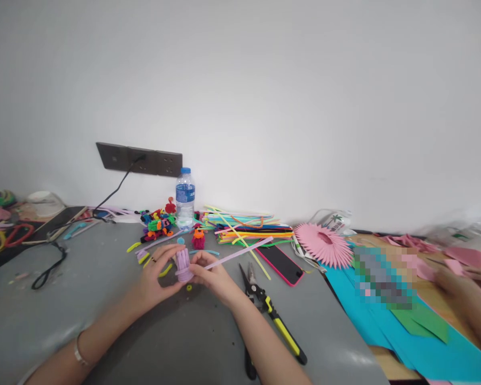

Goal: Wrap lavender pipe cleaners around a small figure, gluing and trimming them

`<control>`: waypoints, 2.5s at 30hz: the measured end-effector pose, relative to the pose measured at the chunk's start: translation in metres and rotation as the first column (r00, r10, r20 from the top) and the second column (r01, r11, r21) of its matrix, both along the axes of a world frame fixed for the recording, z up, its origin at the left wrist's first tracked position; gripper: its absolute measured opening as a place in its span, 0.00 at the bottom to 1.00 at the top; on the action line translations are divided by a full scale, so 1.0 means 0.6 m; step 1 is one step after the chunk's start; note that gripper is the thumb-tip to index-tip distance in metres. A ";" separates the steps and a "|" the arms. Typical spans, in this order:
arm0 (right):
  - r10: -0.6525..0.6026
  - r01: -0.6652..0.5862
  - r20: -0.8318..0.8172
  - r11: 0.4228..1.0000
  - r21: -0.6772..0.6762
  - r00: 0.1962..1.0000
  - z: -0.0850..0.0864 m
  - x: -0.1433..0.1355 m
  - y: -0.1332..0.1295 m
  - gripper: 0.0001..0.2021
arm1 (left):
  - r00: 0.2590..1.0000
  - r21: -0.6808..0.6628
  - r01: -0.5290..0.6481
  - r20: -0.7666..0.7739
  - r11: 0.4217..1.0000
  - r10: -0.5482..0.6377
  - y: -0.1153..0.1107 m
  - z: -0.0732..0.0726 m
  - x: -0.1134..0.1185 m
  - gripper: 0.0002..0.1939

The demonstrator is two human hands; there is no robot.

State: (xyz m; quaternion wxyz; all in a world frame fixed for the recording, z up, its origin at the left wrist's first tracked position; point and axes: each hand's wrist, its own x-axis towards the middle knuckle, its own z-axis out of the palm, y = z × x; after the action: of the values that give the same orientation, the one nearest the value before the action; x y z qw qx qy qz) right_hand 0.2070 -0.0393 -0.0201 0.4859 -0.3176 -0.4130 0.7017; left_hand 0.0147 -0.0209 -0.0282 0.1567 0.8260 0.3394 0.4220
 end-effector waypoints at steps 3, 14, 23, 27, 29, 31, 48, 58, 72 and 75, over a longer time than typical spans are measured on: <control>0.012 -0.012 0.000 1.000 -0.006 1.000 -0.002 0.000 0.001 0.16 | 1.000 0.007 0.007 0.014 1.000 -0.007 0.001 0.000 0.000 0.33; 0.050 -0.051 -0.019 0.997 -0.051 0.999 0.006 0.004 -0.003 0.16 | 1.000 -0.053 0.016 -0.001 0.998 -0.016 -0.004 0.007 -0.004 0.32; 0.087 -0.088 -0.026 0.993 -0.080 0.996 -0.002 0.011 0.000 0.18 | 0.999 0.002 0.033 -0.022 0.999 -0.033 -0.002 0.001 -0.006 0.33; 0.099 -0.102 -0.029 0.990 -0.101 0.995 -0.007 0.013 0.000 0.18 | 0.998 0.015 0.050 -0.029 0.999 -0.049 -0.002 0.002 -0.008 0.35; 0.115 -0.118 -0.033 0.987 -0.106 0.993 -0.008 0.014 -0.001 0.18 | 0.998 -0.014 0.051 -0.022 0.999 -0.051 -0.003 0.003 -0.009 0.36; 0.129 -0.133 -0.040 0.986 -0.102 0.991 -0.007 0.014 -0.002 0.17 | 0.998 -0.039 0.053 -0.012 0.998 -0.054 -0.004 0.003 -0.009 0.37; 0.150 -0.162 -0.101 0.978 -0.131 0.983 -0.002 0.016 -0.002 0.16 | 0.994 -0.096 0.107 0.024 0.990 -0.105 -0.003 0.001 -0.011 0.35; 0.146 -0.161 -0.117 0.978 -0.136 0.982 -0.008 0.018 0.000 0.16 | 0.985 -0.104 0.150 0.100 0.983 -0.140 0.010 -0.003 -0.025 0.27; 0.224 -0.237 -0.100 0.961 -0.144 0.969 -0.010 0.021 -0.002 0.17 | 0.970 -0.063 0.236 0.082 0.970 -0.231 0.011 0.020 -0.027 0.21; 0.232 -0.246 -0.107 0.959 -0.139 0.967 -0.011 0.021 -0.002 0.17 | 0.967 -0.054 0.241 0.098 0.969 -0.235 0.013 0.022 -0.029 0.20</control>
State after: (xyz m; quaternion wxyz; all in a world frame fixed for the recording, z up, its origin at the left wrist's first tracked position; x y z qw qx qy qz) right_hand 0.2198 -0.0407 -0.0265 0.3899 -0.2695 -0.3720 0.7981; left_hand -0.0027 -0.0134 -0.0151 0.2486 0.8350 0.2439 0.4259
